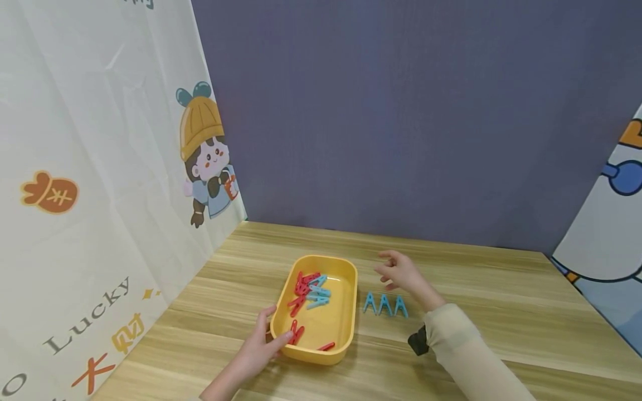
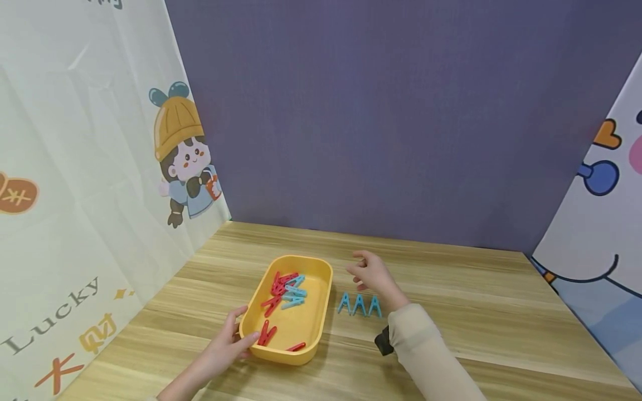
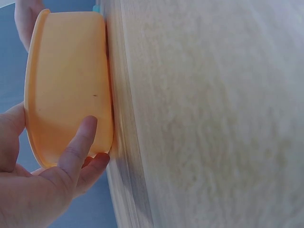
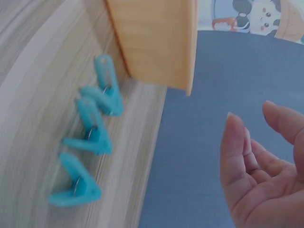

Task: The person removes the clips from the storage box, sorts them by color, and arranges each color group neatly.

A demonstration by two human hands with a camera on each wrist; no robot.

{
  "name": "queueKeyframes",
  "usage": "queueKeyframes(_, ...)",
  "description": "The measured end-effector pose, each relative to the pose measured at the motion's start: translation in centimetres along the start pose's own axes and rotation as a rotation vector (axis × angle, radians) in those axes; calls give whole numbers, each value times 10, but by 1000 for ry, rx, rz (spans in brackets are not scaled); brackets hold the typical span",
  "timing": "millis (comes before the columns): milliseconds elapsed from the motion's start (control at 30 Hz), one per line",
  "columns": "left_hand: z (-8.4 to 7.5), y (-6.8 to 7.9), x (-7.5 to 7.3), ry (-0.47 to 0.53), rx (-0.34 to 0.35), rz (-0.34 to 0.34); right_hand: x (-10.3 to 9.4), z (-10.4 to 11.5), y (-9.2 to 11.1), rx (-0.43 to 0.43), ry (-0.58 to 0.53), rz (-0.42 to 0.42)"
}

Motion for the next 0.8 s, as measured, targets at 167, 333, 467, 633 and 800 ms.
queueKeyframes(167,0,0,0,-1,1,1,10,12,2,-26,-19,16)
queueKeyframes(333,0,0,-1,-3,9,0,22,23,4,-34,-63,37)
queueKeyframes(467,0,-1,-1,4,9,3,34,32,3,-52,-66,55)
queueKeyframes(633,0,-1,0,9,6,6,49,41,1,-71,-68,76)
queueKeyframes(800,0,0,0,4,3,5,62,43,0,-60,-69,89)
Point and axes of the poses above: each hand's wrist, its own y-axis away from the middle knuckle, its own x-axis out of the palm, z = x × y, the point moved 9 cm from there along -y, towards the middle knuckle, and after that the axes turned 4 degrees about -z, right-handed, at the moved point
